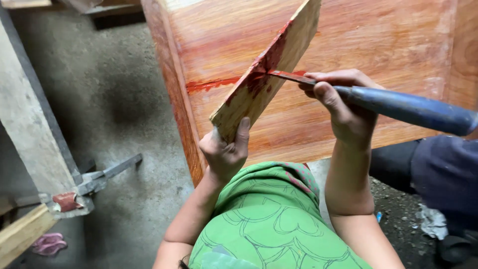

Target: The person uses a putty knife to apply red filler into a crack on a wooden board. They hold a separate piece of wood with filler in their left hand and repeatedly scoop and spread the material into the gap on the board.

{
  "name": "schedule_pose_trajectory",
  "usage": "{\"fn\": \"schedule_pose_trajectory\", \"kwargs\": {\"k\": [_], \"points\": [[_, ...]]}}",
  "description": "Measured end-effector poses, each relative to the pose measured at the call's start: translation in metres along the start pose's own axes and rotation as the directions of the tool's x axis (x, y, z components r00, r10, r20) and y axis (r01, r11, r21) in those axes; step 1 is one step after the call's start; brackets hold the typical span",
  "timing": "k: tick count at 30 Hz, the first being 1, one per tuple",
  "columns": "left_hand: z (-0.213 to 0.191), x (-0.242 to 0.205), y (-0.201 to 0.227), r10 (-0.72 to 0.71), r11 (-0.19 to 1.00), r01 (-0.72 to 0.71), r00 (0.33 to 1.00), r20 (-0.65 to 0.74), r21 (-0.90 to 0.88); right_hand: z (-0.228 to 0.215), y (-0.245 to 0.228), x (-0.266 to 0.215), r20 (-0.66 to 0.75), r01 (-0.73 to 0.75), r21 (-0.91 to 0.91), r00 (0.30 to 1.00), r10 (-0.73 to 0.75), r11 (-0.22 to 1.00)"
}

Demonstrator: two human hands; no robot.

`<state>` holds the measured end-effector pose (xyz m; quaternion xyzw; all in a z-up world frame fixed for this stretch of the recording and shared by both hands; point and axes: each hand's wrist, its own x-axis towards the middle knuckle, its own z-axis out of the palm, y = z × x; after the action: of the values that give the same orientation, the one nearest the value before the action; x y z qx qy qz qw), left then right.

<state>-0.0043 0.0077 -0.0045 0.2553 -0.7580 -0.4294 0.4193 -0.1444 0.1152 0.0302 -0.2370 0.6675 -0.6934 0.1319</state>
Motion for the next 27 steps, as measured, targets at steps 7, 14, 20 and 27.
{"fn": "schedule_pose_trajectory", "kwargs": {"k": [7, 14, 20, 27], "points": [[-0.004, -0.006, 0.001, -0.037, 0.991, 0.030, 0.998, 0.057, 0.129, 0.013, -0.021, -0.012, 0.027, 0.043, -0.204, 0.999, -0.038, 0.978], [-0.031, -0.007, 0.004, -0.094, 0.995, 0.093, 0.995, 0.041, 0.040, 0.036, -0.038, -0.042, 0.032, 0.173, -0.407, 0.984, -0.175, 0.897], [-0.039, -0.039, -0.021, 0.004, 0.981, -0.015, 0.998, 0.061, 0.194, 0.043, -0.042, -0.061, -0.080, 0.142, -0.390, 0.979, -0.187, 0.910], [-0.064, -0.007, -0.007, -0.564, 0.748, 0.501, 0.825, -0.020, -0.435, 0.016, -0.011, -0.056, -0.509, 0.124, -0.321, 0.813, -0.282, 0.939]]}}
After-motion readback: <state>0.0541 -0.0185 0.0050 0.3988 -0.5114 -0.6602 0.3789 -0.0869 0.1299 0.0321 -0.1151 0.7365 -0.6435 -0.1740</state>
